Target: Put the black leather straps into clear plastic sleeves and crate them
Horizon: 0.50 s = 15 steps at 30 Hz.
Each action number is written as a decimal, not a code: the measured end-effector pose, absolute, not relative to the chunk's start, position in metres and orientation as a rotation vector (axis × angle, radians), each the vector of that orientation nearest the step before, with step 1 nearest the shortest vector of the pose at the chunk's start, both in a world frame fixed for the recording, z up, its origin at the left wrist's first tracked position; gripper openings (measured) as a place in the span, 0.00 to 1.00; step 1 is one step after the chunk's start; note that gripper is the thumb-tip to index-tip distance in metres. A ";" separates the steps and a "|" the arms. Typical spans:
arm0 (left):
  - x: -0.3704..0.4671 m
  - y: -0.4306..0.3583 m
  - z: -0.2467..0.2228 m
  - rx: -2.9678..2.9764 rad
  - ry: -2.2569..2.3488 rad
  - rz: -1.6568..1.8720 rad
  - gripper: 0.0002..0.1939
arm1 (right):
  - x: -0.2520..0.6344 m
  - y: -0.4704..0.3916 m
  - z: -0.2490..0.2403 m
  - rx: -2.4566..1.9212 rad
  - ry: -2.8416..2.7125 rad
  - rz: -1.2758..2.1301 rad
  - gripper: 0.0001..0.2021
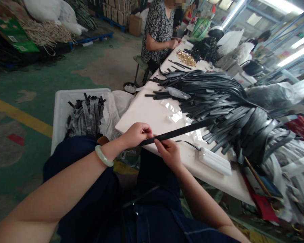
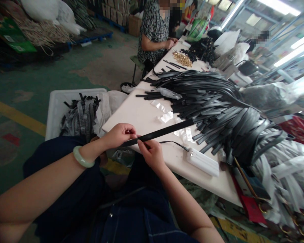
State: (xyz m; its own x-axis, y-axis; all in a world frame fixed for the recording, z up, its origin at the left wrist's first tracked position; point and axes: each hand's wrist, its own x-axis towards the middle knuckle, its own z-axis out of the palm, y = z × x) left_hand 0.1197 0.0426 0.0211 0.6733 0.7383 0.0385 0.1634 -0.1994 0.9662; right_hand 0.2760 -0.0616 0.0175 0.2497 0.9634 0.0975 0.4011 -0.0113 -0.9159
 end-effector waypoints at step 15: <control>0.130 0.029 0.017 1.222 0.628 0.546 0.14 | 0.248 -0.064 0.008 -1.517 -1.405 0.232 0.14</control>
State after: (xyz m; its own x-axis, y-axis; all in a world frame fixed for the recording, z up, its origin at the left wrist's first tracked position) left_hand 0.1296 0.0291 0.0173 0.7124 0.6864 -0.1462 -0.0486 0.2561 0.9654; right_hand 0.2478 -0.0639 0.0075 0.3033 0.8300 0.4681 0.6352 0.1901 -0.7486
